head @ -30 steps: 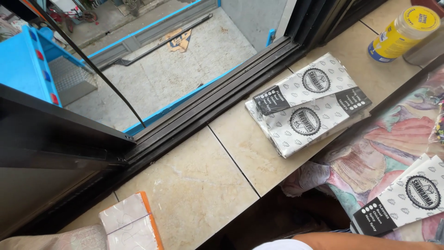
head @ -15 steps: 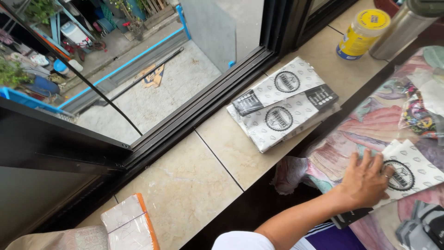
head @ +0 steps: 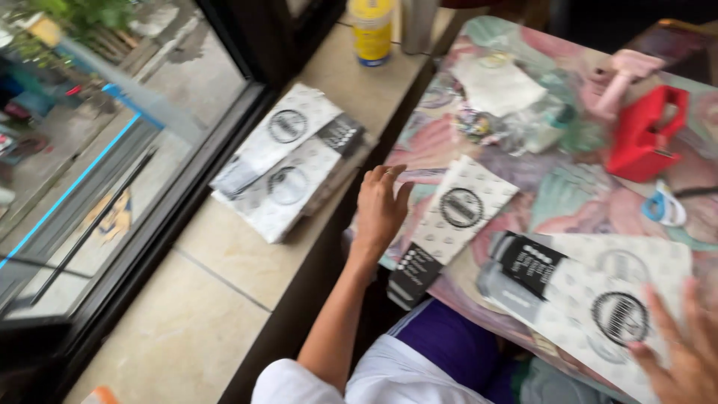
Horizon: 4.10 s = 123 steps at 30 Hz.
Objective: The person folds paper shawarma wrappers by hand on a table. They handle the wrappers one at a time, turning them over and folding them into a specific shape before stacking them.
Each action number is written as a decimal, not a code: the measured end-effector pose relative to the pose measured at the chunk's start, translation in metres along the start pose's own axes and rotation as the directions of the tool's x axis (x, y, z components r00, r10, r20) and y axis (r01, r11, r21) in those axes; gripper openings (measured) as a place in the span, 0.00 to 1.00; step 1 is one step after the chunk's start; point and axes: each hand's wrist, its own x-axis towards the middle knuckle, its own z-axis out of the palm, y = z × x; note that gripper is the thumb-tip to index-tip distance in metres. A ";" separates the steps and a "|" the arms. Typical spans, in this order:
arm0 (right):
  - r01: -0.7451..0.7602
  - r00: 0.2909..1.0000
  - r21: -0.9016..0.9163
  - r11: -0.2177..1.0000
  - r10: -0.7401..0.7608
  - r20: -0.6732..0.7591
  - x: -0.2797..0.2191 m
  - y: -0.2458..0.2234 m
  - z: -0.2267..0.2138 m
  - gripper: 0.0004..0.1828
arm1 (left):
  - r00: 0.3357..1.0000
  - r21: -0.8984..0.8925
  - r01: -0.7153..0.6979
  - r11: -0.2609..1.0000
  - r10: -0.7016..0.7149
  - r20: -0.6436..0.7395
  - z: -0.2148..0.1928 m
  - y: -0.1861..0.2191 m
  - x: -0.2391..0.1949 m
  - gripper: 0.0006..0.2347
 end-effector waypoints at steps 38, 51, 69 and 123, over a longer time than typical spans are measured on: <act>0.350 0.880 -0.115 0.930 -0.368 -0.301 0.107 -0.109 -0.158 0.14 | 0.584 -0.558 -0.261 0.788 0.589 0.559 -0.023 0.274 0.044 0.04; 0.193 0.970 -0.061 0.979 -0.200 -0.142 0.071 -0.073 -0.111 0.23 | 0.327 -0.486 0.074 0.871 0.439 0.837 0.045 0.267 0.013 0.10; 0.313 0.942 -0.138 0.940 -0.326 -0.084 0.024 -0.137 -0.151 0.06 | 0.563 -0.465 -0.494 0.734 0.678 0.473 0.112 0.253 0.021 0.03; 0.152 0.976 -0.110 0.982 -0.167 -0.141 0.026 -0.121 -0.123 0.10 | 0.253 -0.447 0.129 0.885 0.406 0.878 0.049 0.253 -0.011 0.06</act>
